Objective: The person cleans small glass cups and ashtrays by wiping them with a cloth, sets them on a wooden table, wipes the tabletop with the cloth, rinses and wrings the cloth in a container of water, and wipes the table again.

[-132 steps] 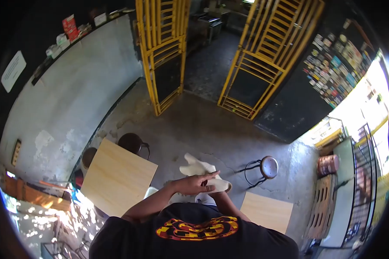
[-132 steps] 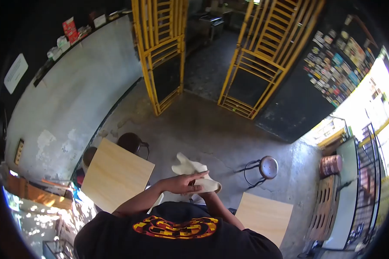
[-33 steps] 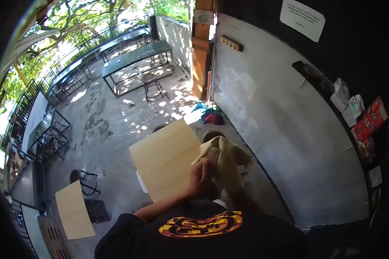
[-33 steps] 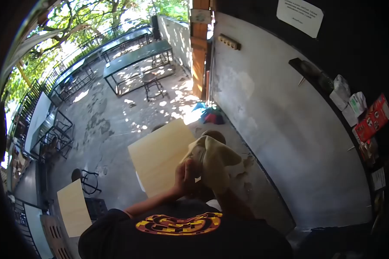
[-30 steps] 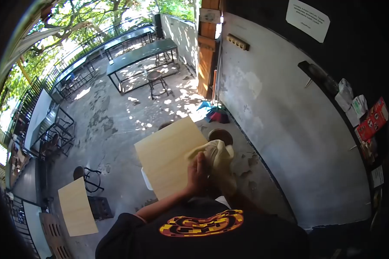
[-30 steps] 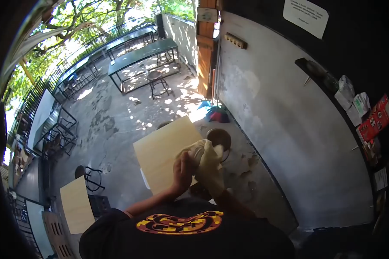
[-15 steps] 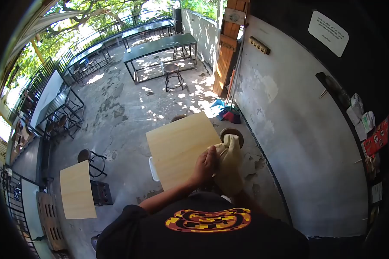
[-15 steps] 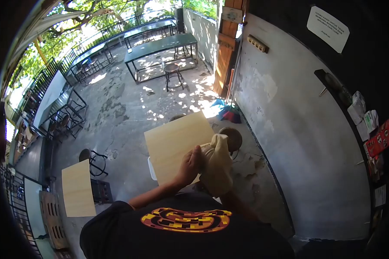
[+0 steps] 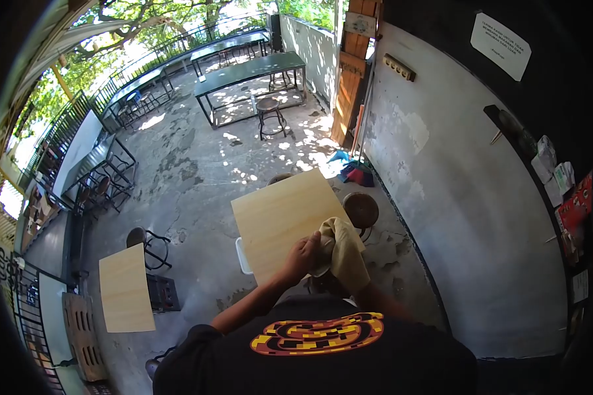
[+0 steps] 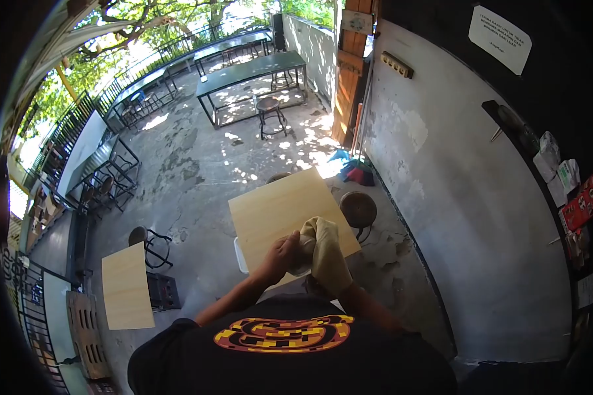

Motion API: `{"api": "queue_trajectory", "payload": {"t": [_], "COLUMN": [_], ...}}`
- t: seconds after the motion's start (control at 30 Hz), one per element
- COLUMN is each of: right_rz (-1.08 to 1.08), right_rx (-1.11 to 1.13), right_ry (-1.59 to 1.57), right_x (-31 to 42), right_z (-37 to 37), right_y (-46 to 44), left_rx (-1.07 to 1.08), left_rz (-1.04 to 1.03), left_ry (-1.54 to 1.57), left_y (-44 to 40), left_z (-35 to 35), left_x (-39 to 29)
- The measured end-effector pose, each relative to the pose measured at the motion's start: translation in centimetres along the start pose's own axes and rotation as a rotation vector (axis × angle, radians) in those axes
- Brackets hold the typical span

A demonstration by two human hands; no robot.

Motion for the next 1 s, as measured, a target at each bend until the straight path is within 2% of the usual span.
{"api": "queue_trajectory", "payload": {"t": [0.03, 0.13, 0.2, 0.27, 0.3, 0.4, 0.47, 0.57, 0.67, 0.7, 0.8, 0.87, 0.93, 0.97, 1.0], "right_rz": [0.006, 0.038, 0.067, 0.095, 0.106, 0.132, 0.138, 0.158, 0.173, 0.177, 0.170, 0.179, 0.174, 0.169, 0.058], "right_rx": [0.009, 0.040, 0.060, 0.092, 0.109, 0.139, 0.149, 0.148, 0.151, 0.155, 0.188, 0.134, 0.091, 0.074, 0.095], "right_ry": [0.001, 0.005, 0.004, 0.005, 0.001, -0.003, -0.006, -0.012, -0.010, -0.008, -0.005, -0.027, -0.057, -0.074, 0.133], "right_x": [0.4, 1.6, 2.1, 2.6, 2.8, 3.0, 2.9, 3.1, 3.3, 3.4, 4.1, 4.9, 5.5, 5.7, 4.3], "right_z": [-0.3, -1.2, -1.0, -1.0, -1.0, -1.8, -2.9, -3.8, -4.5, -4.6, -4.6, -3.9, -3.5, -3.4, -4.2], "right_y": [0.2, 0.8, 0.7, 0.4, 0.5, 0.6, 0.8, 0.7, 0.5, 0.3, -0.2, -0.9, -0.7, -0.4, 0.2], "left_rx": [-0.023, 0.089, -0.005, -0.092, -0.136, -0.107, -0.132, -0.139, -0.252, -0.262, -0.106, -0.177, -0.187, -0.162, -0.210], "left_rz": [0.016, 0.152, 0.150, -0.035, -0.214, 0.022, 0.075, -0.013, -0.092, -0.292, 0.147, -0.135, -0.261, -0.256, -0.262], "left_ry": [0.007, 0.265, 0.285, 0.138, -0.018, -0.055, -0.095, -0.087, -0.149, -0.371, 1.060, 0.619, 0.356, 0.316, 0.208], "left_y": [0.6, 0.9, 2.7, 2.6, 1.3, 2.3, 1.3, 1.5, 3.1, 4.3, 2.8, 3.6, 4.2, 3.5, 2.8], "left_z": [0.4, 2.9, 2.7, 3.5, 4.8, 5.3, 6.6, 6.3, 6.3, 5.7, 4.3, 5.9, 6.3, 6.6, 7.2], "left_x": [-0.5, 1.8, -0.3, 0.3, 3.8, 3.2, 5.2, 5.2, 3.5, 1.1, 6.0, 3.2, 2.3, 3.0, 3.7]}}
Point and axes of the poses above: each hand's wrist, its own y-axis away from the middle knuckle, its own z-axis out of the back of the hand, x = y × z, the point moved 9 cm from there along -y, towards the middle knuckle, and after that the axes turned 6 degrees about -y, right-handed, at the moved point
